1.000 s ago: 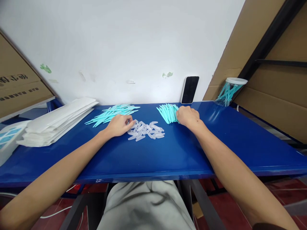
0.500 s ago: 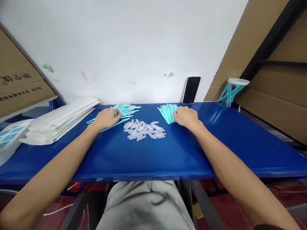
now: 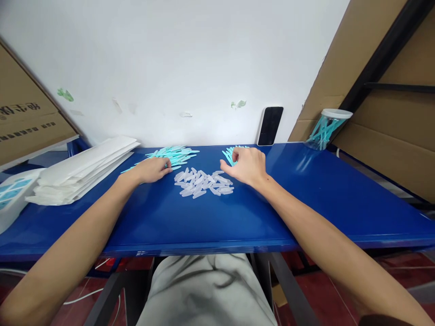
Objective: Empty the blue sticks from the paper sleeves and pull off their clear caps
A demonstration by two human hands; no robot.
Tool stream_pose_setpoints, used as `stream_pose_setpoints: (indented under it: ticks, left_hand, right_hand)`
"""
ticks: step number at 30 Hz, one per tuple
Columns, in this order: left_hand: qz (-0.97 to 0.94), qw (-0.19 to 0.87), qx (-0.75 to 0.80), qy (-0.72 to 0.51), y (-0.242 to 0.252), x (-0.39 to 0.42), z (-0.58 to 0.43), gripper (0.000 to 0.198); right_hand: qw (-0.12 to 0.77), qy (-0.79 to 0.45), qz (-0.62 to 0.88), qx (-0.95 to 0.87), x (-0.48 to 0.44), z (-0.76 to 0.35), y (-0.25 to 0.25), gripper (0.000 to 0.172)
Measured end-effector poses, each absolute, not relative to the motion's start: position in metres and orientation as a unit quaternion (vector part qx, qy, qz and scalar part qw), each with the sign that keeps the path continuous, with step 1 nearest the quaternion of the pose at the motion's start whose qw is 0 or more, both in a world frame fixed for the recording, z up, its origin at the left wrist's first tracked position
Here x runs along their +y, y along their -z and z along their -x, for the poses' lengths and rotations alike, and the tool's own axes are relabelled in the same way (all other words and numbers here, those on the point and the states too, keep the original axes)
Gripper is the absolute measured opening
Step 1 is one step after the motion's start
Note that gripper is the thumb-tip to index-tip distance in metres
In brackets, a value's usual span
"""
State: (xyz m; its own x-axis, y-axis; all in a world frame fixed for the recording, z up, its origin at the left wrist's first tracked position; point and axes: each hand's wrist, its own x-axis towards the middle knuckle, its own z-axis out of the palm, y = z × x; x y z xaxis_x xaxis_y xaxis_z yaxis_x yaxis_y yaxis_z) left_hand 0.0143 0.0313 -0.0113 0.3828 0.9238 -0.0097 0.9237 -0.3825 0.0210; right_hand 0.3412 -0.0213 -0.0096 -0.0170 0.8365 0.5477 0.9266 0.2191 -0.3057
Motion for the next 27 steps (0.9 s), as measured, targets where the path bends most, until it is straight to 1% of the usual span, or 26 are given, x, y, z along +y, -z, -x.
stream_pose_setpoints:
  ticks: [3, 5, 7, 9, 11, 14, 16, 18, 21, 22, 25, 27]
  left_hand:
    - [-0.842, 0.055, 0.536, -0.02, 0.011, 0.029, -0.013, 0.018]
    - [-0.846, 0.065, 0.529, -0.014, 0.009, 0.026, -0.014, 0.015]
    - [-0.847, 0.041, 0.531, 0.007, 0.006, 0.023, -0.017, 0.014]
    - [-0.835, -0.007, 0.549, -0.003, 0.001, 0.018, -0.021, 0.016]
    - [-0.816, -0.06, 0.568, -0.081, -0.004, 0.013, -0.027, 0.018]
    - [-0.781, -0.113, 0.535, -0.3, -0.009, 0.004, -0.038, 0.014]
    - [-0.753, -0.106, 0.472, -0.447, -0.011, -0.004, -0.047, 0.014]
    - [-0.726, -0.054, 0.409, -0.55, -0.012, -0.014, -0.058, 0.018]
    - [-0.698, 0.067, 0.346, -0.623, -0.01, -0.027, -0.076, 0.026]
    - [-0.696, 0.11, 0.331, -0.628, -0.008, -0.03, -0.083, 0.028]
    - [-0.7, 0.225, 0.295, -0.61, 0.001, -0.035, -0.098, 0.033]
    - [-0.7, 0.286, 0.284, -0.59, 0.008, -0.035, -0.105, 0.033]
  right_hand:
    - [0.334, 0.039, 0.604, -0.723, -0.022, -0.339, 0.012, 0.031]
    - [0.334, 0.016, 0.59, -0.735, -0.02, -0.339, 0.015, 0.03]
    - [0.334, -0.003, 0.558, -0.759, -0.017, -0.338, 0.017, 0.031]
    - [0.342, -0.01, 0.519, -0.784, -0.017, -0.337, 0.018, 0.033]
    - [0.346, -0.008, 0.49, -0.8, -0.019, -0.335, 0.018, 0.039]
    - [0.347, 0.013, 0.462, -0.816, -0.027, -0.329, 0.015, 0.046]
    - [0.362, 0.027, 0.428, -0.828, -0.035, -0.324, 0.012, 0.046]
    - [0.38, 0.014, 0.395, -0.837, -0.042, -0.32, 0.011, 0.041]
    - [0.383, -0.049, 0.389, -0.837, -0.047, -0.316, 0.012, 0.028]
    - [0.381, -0.067, 0.398, -0.832, -0.048, -0.316, 0.014, 0.029]
    - [0.376, -0.094, 0.43, -0.815, -0.044, -0.316, 0.017, 0.043]
    - [0.364, -0.09, 0.438, -0.817, -0.04, -0.319, 0.018, 0.038]
